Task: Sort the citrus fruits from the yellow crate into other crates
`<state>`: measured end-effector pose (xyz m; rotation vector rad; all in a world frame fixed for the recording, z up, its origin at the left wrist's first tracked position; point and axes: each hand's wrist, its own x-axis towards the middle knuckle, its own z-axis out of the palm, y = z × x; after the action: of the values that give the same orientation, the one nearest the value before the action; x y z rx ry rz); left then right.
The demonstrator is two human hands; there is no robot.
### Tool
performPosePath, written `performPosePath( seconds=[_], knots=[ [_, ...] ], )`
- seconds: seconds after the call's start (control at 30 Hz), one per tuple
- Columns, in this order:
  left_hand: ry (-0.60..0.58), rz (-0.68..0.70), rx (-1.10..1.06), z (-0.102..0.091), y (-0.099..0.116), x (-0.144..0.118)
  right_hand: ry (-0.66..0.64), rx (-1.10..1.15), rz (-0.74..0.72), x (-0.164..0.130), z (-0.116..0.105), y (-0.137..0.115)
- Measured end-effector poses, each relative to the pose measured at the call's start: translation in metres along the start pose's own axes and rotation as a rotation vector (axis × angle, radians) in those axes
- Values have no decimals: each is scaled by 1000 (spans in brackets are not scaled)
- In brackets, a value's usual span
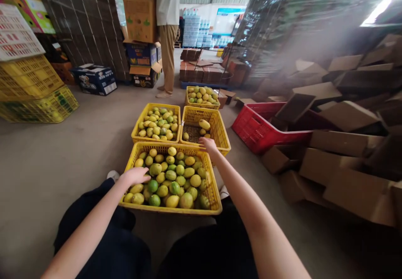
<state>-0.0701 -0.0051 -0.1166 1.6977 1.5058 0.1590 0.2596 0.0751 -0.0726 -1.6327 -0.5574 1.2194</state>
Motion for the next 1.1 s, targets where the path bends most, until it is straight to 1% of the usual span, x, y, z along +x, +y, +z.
performPosePath(
  seconds=[0.13,0.2,0.23,0.3,0.4,0.53,0.6,0.7,0.77,0.83,0.93,1.03,1.07,1.1],
  knots=[
    [-24,-37,187,-7,7,-4,-83,-315,8,-21,1,80],
    [-47,-41,257,-11,11,-6,-130,-480,-51,-30,9,112],
    [-63,-43,289,-13,13,-7,-159,-561,-94,-33,15,122],
    [-98,-41,347,-18,17,-8,-232,-718,-194,-35,33,135],
    [-139,-31,405,-26,22,-10,-363,-945,-331,-33,73,140],
    [-128,-39,438,-38,23,-13,-520,-1217,-441,-32,125,152],
    [-108,-48,436,-42,20,-14,-566,-1324,-477,-32,143,162],
    [-83,-55,411,-46,15,-13,-576,-1429,-524,-33,156,175],
    [-67,-52,383,-48,12,-12,-556,-1459,-551,-33,158,179],
    [-50,-43,352,-48,9,-11,-527,-1459,-575,-35,155,177],
    [-25,-28,296,-47,4,-6,-466,-1416,-608,-37,142,162],
    [4,-24,230,-40,-5,4,-386,-1337,-618,-39,114,137],
    [9,-26,210,-36,-9,9,-358,-1279,-611,-39,101,128],
    [9,-31,194,-30,-12,14,-328,-1175,-597,-40,87,119]
  ],
)
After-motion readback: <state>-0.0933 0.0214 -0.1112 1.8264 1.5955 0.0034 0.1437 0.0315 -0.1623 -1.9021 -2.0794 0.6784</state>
